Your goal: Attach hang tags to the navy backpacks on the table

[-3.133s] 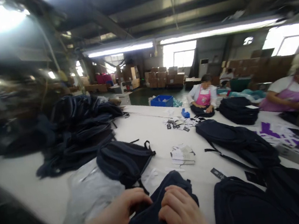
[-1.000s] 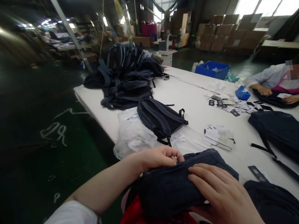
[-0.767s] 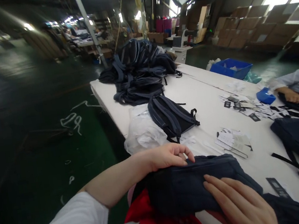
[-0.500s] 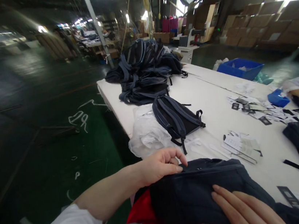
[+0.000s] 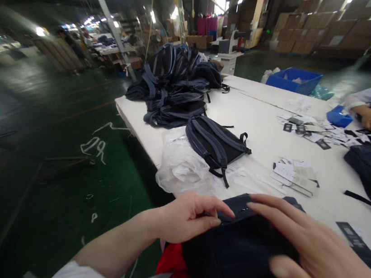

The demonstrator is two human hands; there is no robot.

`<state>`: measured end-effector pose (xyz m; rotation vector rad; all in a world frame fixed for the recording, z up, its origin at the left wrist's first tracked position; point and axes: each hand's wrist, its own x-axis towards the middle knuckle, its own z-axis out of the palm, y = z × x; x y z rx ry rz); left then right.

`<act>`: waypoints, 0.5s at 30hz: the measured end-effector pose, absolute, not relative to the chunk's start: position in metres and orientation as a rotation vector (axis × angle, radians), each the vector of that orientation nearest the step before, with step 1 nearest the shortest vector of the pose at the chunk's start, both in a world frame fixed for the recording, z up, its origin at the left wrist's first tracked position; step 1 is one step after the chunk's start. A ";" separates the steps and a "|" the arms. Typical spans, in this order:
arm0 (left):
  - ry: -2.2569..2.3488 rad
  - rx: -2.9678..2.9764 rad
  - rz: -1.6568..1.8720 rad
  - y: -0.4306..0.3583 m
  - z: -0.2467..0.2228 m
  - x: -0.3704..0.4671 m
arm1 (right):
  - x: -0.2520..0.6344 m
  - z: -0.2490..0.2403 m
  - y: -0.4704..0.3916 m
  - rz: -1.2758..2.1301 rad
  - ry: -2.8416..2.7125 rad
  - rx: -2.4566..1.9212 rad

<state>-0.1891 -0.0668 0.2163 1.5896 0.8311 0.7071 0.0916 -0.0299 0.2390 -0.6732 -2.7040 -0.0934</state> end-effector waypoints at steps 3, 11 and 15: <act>0.827 1.415 0.746 -0.070 0.215 -0.179 | 0.072 0.245 -0.024 0.010 -2.787 -0.825; 0.980 0.862 1.001 -0.069 0.174 -0.167 | 0.070 0.242 -0.001 0.320 -2.935 -0.790; 0.982 1.015 0.999 -0.059 0.163 -0.191 | 0.079 0.237 0.012 0.262 -2.835 -0.805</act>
